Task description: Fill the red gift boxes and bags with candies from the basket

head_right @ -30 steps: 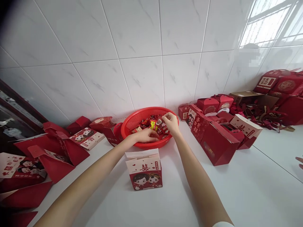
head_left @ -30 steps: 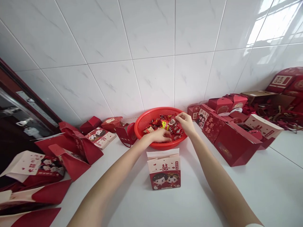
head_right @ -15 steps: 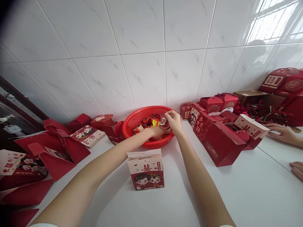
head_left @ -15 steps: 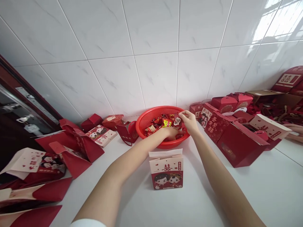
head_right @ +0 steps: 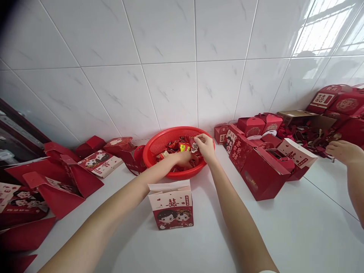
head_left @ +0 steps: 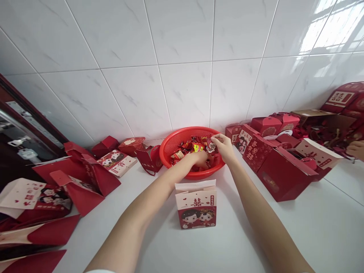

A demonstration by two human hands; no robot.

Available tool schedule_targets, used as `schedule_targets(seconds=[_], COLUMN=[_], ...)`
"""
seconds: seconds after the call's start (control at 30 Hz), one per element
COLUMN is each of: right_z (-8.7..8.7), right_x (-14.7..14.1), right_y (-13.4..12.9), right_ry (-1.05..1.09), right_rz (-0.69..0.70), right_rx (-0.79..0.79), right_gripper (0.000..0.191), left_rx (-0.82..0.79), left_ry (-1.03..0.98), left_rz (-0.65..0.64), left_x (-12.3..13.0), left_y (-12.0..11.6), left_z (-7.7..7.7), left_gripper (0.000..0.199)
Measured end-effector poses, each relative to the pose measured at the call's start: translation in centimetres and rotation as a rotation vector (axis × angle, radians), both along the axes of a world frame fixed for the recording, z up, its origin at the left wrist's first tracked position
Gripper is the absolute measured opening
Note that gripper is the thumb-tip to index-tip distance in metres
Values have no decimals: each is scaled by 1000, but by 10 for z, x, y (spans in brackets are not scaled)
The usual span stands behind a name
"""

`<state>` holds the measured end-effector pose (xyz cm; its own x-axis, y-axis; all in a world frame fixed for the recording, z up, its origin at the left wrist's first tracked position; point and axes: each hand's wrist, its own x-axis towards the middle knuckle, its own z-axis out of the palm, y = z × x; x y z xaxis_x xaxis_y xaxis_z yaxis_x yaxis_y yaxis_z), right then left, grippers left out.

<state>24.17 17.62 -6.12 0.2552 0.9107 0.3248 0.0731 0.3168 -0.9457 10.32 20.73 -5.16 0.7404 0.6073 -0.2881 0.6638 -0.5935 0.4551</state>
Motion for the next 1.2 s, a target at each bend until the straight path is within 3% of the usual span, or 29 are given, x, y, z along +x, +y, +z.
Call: schedule_targets(seconds=[0.2, 0.43, 0.77, 0.93, 1.2], right_z=[3, 2, 2, 2, 4], right_x=[0, 1, 0, 0, 0], right_y=[-2, 1, -2, -3, -3], right_ry=[17, 35, 19, 60, 56], right_rz=[-16, 1, 22, 13, -24], right_rx=[28, 29, 25, 46, 74], right_gripper=[28, 37, 42, 41, 43], left_rx=[85, 175, 327, 396, 403], left_ry=[-202, -393, -248, -138, -35], left_rz=[110, 279, 341, 260, -63], left_x=[-29, -45, -45, -41, -19], left_y=[6, 0, -6, -10, -11], left_z=[13, 9, 8, 5, 11], left_gripper=[25, 30, 25, 22, 24])
